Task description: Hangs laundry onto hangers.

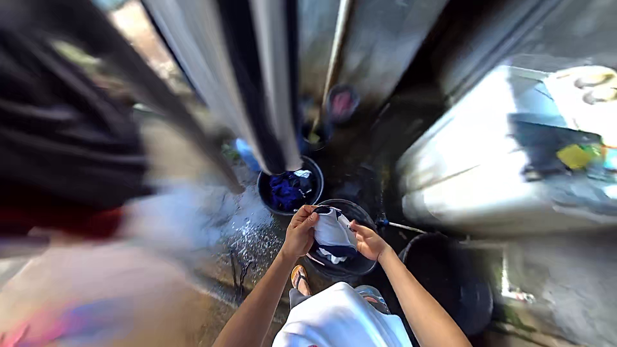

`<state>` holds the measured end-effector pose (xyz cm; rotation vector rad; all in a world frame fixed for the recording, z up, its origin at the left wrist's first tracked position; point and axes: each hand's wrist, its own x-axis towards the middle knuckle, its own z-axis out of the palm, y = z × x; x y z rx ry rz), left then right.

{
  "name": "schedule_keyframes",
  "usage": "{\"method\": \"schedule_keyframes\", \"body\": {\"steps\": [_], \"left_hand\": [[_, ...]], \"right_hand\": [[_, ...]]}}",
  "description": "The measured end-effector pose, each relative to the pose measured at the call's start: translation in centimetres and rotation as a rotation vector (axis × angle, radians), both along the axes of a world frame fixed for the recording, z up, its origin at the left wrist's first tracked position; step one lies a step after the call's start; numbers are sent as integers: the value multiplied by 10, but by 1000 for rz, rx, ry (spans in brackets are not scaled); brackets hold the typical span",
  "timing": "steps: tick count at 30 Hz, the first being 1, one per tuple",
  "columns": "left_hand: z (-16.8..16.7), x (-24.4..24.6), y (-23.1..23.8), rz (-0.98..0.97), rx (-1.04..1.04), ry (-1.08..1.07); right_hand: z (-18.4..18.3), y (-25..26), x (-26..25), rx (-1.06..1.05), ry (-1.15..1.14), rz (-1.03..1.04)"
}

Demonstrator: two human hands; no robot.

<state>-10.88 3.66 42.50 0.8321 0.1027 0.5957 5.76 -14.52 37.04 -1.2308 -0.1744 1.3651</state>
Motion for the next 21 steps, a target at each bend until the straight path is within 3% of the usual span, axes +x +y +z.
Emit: {"method": "schedule_keyframes", "body": {"steps": [3, 7, 10, 15, 18, 20, 21], "left_hand": [[19, 39, -7, -9, 167, 118], [33, 66, 7, 167, 654, 371], [38, 86, 8, 237, 732, 551], [100, 117, -7, 442, 1190, 463], [140, 126, -17, 627, 1261, 327], [164, 127, -20, 734, 1214, 262], [173, 131, -18, 761, 1173, 235]], "right_hand": [[7, -25, 21, -157, -180, -261], [24, -92, 71, -198, -654, -692], [66, -141, 100, -193, -991, -740], [137, -185, 134, -255, -1469, -783], [177, -206, 141, -191, -1608, -855], [207, -222, 137, -109, -1527, -900], [220, -227, 136, -26, -1383, -935]]}}
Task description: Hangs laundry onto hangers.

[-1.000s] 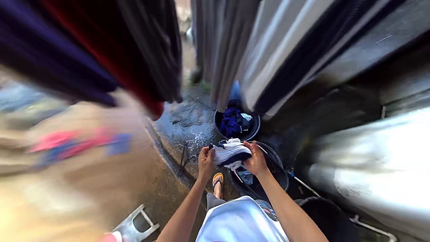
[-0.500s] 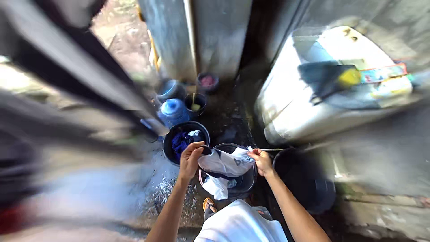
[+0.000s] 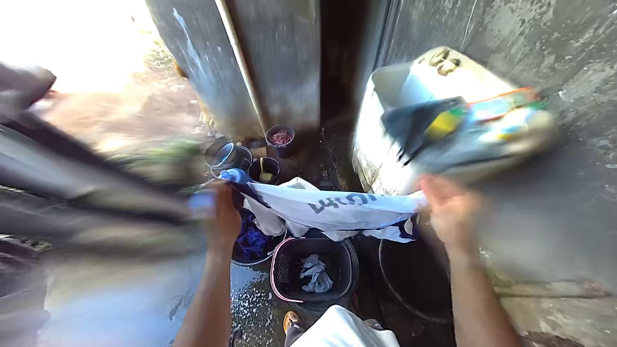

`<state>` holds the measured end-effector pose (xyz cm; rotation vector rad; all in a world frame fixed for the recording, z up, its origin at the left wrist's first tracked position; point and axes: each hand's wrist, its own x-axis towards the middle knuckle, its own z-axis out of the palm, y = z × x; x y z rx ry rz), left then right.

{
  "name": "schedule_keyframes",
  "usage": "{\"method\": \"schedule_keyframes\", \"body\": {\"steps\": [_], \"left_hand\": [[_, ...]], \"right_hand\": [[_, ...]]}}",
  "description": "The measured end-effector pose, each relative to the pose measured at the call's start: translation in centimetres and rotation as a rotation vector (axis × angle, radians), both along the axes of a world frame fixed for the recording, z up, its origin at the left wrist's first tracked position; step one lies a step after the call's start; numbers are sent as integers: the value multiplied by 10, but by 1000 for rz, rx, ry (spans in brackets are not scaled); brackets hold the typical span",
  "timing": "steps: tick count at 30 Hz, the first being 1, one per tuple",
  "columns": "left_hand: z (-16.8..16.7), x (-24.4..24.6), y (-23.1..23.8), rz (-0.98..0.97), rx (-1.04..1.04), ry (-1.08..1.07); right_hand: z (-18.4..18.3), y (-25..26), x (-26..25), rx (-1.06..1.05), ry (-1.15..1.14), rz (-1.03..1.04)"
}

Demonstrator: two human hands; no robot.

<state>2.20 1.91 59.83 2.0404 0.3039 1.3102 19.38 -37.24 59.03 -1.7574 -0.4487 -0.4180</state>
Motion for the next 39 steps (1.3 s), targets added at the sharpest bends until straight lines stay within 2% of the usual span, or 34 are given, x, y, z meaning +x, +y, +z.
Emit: {"method": "schedule_keyframes", "body": {"steps": [2, 4, 6, 8, 10, 12, 13, 15, 17, 20, 22, 24, 25, 27, 29, 32, 33, 35, 37, 39], "left_hand": [[10, 8, 10, 4, -74, -3], [20, 15, 19, 79, -65, 90], [40, 21, 16, 187, 2, 161], [52, 18, -13, 195, 65, 189], [42, 17, -72, -17, 132, 175], [15, 29, -130, -236, 116, 302], [-1, 41, -142, -289, 91, 360], [-28, 61, -131, -379, -76, 312], [-28, 67, -110, -526, -417, 284], [-12, 68, -103, -614, -767, 265], [1, 68, -103, -636, -850, 290], [5, 69, -96, -699, -809, 377], [7, 68, -89, -723, -746, 422], [12, 62, -75, -759, -590, 485], [22, 54, -70, -837, -490, 535], [43, 56, -88, -961, -374, 569], [53, 57, -94, -938, -307, 576], [77, 51, -96, -727, -114, 580], [104, 37, -87, -447, 60, 538], [127, 25, -78, -257, 160, 440]], "right_hand": [[23, -1, -2, 314, 289, 145], [41, 6, 0, 525, 461, 277], [62, 17, 0, 631, 469, 381], [81, 33, -9, 634, 425, 426], [90, 57, -15, 585, 357, 440], [86, 84, -22, 544, 352, 447], [78, 95, -25, 536, 348, 446], [53, 108, -21, 496, 296, 415], [19, 107, -6, 405, 182, 374], [-41, 96, 2, -56, 4, 334], [-82, 95, -1, -355, 183, 446], [-120, 90, 2, -464, 403, 600], [-130, 83, 9, -448, 499, 681], [-124, 68, 22, -303, 656, 711], [-102, 64, 31, -185, 632, 692], [-67, 94, 29, -178, 389, 913], [-57, 108, 26, -194, 328, 970], [-39, 128, 28, -159, 269, 945], [-11, 129, 49, 24, 252, 870], [29, 121, 73, 149, 170, 879]]}}
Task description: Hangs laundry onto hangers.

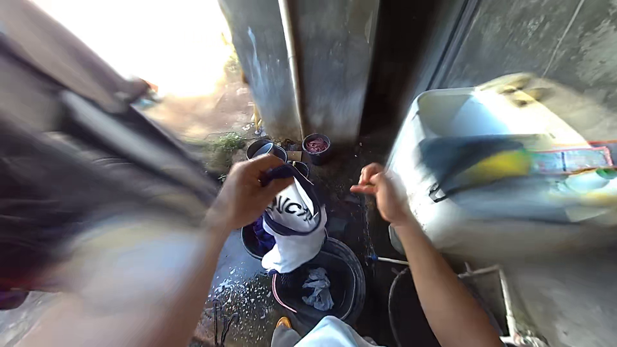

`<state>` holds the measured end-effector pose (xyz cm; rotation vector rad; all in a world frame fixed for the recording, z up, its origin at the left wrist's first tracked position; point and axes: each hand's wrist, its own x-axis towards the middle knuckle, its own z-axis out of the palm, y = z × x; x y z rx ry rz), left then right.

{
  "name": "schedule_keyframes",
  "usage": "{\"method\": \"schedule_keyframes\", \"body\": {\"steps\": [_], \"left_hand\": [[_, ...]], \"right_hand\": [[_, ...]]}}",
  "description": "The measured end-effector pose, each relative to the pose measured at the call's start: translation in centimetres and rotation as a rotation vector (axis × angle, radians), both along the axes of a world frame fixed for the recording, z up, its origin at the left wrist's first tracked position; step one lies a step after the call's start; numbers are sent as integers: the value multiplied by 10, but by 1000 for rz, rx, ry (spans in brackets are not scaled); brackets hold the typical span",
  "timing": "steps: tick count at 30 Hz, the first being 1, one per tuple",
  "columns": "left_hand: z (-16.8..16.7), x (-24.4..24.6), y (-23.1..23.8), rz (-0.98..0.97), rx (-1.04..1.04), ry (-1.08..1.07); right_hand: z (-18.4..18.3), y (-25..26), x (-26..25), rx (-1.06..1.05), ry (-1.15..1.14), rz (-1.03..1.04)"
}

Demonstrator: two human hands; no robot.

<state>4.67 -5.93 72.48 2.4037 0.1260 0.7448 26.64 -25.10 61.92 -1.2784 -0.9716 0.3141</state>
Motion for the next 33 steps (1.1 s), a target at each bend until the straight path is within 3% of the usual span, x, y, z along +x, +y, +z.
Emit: {"method": "schedule_keyframes", "body": {"steps": [2, 5, 9, 12, 15, 17, 19, 21, 24, 26, 28, 31, 33], "left_hand": [[19, -3, 0, 29, 6, -84], [39, 6, -5, -114, -25, -83], [57, 3, 31, 102, 298, -21], [65, 0, 74, 187, 343, 75], [43, 4, 77, 114, 337, 43], [-10, 8, 72, 10, 345, 53], [-75, 20, 89, -78, 354, 245], [-109, 29, 114, -161, 308, 422], [-78, 47, 129, -251, 308, 316], [-50, 50, 127, -264, 318, 81], [-37, 43, 120, -164, 325, 63], [-69, 42, 97, 122, 354, 626], [-107, 42, 78, 164, 281, 875]], "right_hand": [[33, 7, 0, 19, -154, 76], [41, 48, -37, -129, -322, 158], [51, 76, -20, -202, -377, 1], [80, 64, 0, -174, -460, -169], [89, 64, -2, 25, -508, -308], [71, 56, 5, 84, -613, -328], [37, 50, 27, -102, -814, -314], [6, 50, 41, -437, -1035, -306], [19, 47, 38, -563, -1135, -517], [45, 36, 24, -623, -1052, -668], [61, 24, -4, -807, -916, -638], [49, 24, -18, -1269, -723, -359], [35, 26, -14, -1390, -696, -296]]}}
